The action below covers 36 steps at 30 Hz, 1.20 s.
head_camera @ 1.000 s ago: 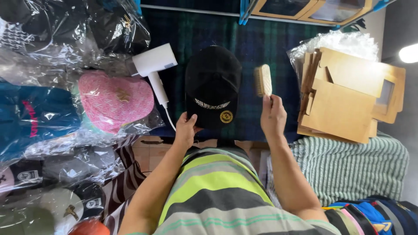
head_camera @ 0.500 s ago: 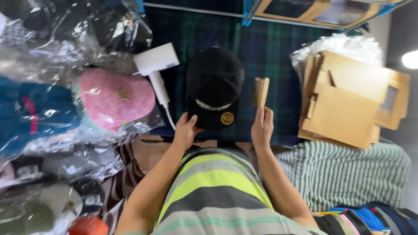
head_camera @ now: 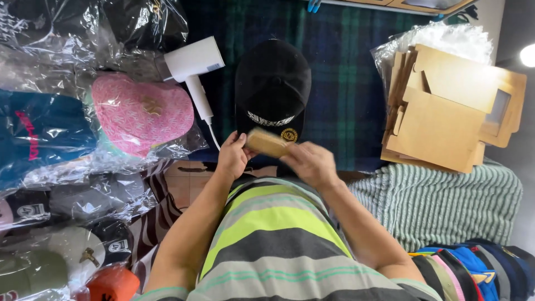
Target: Cleaning a black baseball cap with a wooden brush and placing it in a cardboard box.
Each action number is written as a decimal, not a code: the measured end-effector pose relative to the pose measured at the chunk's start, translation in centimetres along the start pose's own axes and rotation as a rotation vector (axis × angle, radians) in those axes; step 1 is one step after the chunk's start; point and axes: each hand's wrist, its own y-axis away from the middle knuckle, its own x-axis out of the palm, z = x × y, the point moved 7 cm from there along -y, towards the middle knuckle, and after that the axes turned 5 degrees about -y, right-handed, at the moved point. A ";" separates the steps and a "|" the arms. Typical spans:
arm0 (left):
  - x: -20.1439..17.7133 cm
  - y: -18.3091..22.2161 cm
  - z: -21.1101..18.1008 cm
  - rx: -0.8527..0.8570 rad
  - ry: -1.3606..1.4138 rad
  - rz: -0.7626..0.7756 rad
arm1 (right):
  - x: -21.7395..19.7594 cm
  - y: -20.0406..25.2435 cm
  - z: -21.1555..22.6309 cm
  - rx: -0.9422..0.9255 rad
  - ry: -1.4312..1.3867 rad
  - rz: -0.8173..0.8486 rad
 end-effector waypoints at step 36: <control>-0.6 2.4 0.4 -0.221 0.325 0.161 | 5.4 -2.9 5.2 -0.143 0.001 0.421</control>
